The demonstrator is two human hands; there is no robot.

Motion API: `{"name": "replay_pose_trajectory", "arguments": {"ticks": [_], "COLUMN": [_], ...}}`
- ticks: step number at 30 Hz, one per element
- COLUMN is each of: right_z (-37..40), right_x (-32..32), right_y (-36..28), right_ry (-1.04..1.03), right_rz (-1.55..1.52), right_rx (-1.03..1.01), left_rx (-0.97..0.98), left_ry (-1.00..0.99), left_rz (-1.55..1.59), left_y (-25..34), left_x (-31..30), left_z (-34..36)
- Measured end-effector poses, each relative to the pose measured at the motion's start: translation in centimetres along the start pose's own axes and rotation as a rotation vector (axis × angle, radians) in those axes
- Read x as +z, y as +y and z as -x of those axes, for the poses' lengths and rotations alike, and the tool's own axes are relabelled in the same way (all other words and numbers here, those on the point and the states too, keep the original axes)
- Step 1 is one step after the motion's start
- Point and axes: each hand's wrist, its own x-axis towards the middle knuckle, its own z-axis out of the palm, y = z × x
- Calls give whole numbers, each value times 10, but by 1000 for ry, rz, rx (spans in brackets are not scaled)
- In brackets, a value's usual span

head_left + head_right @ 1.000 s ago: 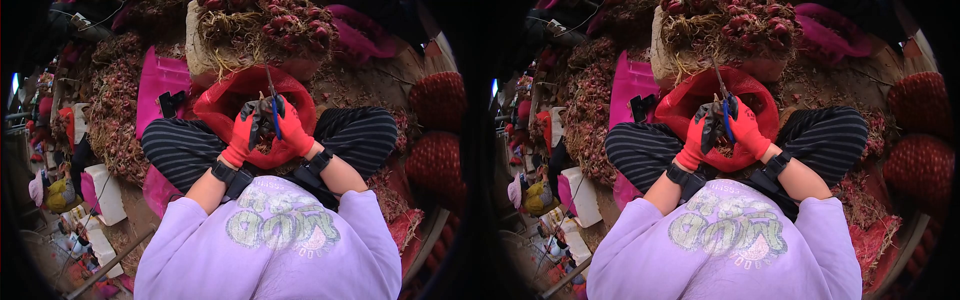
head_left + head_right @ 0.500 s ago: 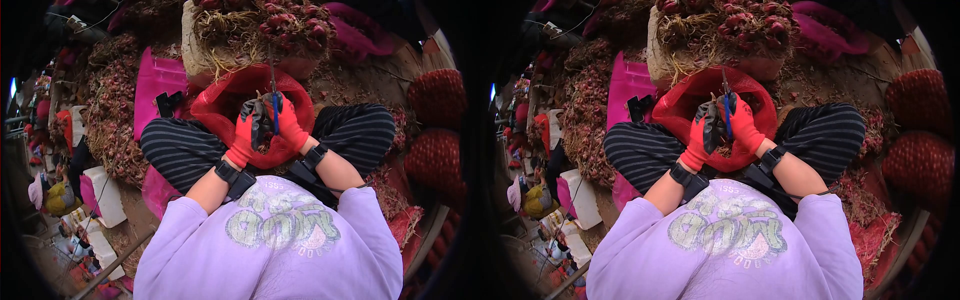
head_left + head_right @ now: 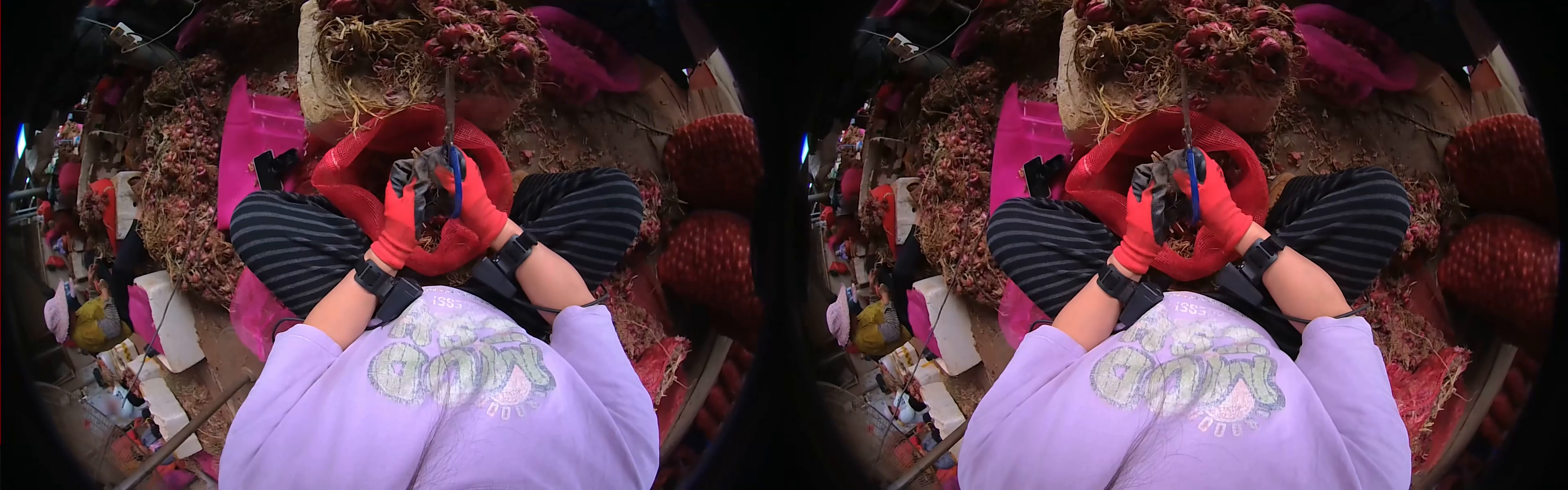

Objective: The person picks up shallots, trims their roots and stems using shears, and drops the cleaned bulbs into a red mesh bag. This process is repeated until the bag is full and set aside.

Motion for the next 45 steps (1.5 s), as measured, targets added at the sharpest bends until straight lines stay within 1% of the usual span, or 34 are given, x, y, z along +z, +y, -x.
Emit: {"name": "replay_pose_trajectory", "arguments": {"ticks": [1, 2, 4, 6, 7, 8, 10, 11, 14, 17, 20, 21, 23, 25, 26, 27, 28, 30, 31, 33, 35, 36, 37, 38, 40, 41, 42, 43, 44, 45], "right_z": [-5, -6, -5, -6, -6, -3, 5, 9, 8, 8, 5, 6, 9, 11, 11, 10, 9, 8, 8, 5, -5, -6, -6, -6, -5, -5, -3, 4, 8, 6], "right_x": [-2, 1, 2, 5, 7, 11, 17, 19, 21, 26, 21, 15, 15, 13, 11, 9, 6, 5, 11, 10, 1, 1, 1, 1, 0, 1, 2, 8, 11, 8], "right_y": [9, -8, -46, -66, -71, -68, -62, -61, -52, -50, -31, -27, -60, -60, -58, -57, -58, -60, -76, -82, -73, -68, -63, -58, -55, -56, -59, -79, -89, -81], "right_ry": [-7, 14, 65, -23, -69, -82, -97, -73, -14, 70, 77, -1, -162, -233, -259, -272, -270, -226, -185, -130, -101, -110, -118, -128, -44, -1, -27, -53, -77, -92], "right_rz": [-80, -75, -68, -74, -79, 7, 178, 132, 198, 275, 5, -266, -807, -702, -554, -407, -168, 12, -46, -60, 24, 120, 217, 315, 105, 0, -94, -187, -281, -168], "right_rx": [-28, 29, 145, 131, 126, 112, 81, 108, 79, 54, 212, 304, 472, 267, 174, 82, -2, -121, -155, -127, -6, -17, -28, -39, 73, 129, 143, 157, 172, 162], "left_rx": [132, 263, 290, 100, 237, 368, 52, 37, 90, 185, 79, 36, -48, 62, 120, 241, 366, 179, 105, -42, -149, -203, -51, -46, -33, 12, 59, 107, 100, 92], "left_ry": [-34, -68, -120, -140, -106, -30, 103, 95, 78, 39, 83, 115, 177, -62, -177, -176, -146, -128, -129, -131, -93, -74, -48, -51, -54, -36, -21, -7, -35, -61], "left_rz": [-184, -369, -433, -185, -506, -828, -318, -180, -236, -265, -131, -100, -37, -117, -156, -420, -681, -427, -311, -79, -337, -466, -355, -336, -296, -270, -243, -215, -212, -211], "left_y": [7, 14, 20, 14, 14, 14, 8, -1, 5, 0, -6, -8, 2, 20, 29, 33, 37, 39, 39, 37, 41, 42, 35, 32, 30, 28, 25, 25, 27, 31], "left_x": [5, 9, 3, -18, -19, -21, -9, -17, -7, -10, -17, -18, -3, 4, 6, 7, 7, 6, 5, 0, -13, -17, -11, -14, -22, -22, -18, -13, -10, -8], "left_z": [-1, -1, -5, -24, -19, -14, -7, -10, 1, -3, -4, -3, -1, -8, -10, -9, -8, -12, -12, -13, -15, -16, -18, -20, -20, -18, -16, -16, -15, -14]}}
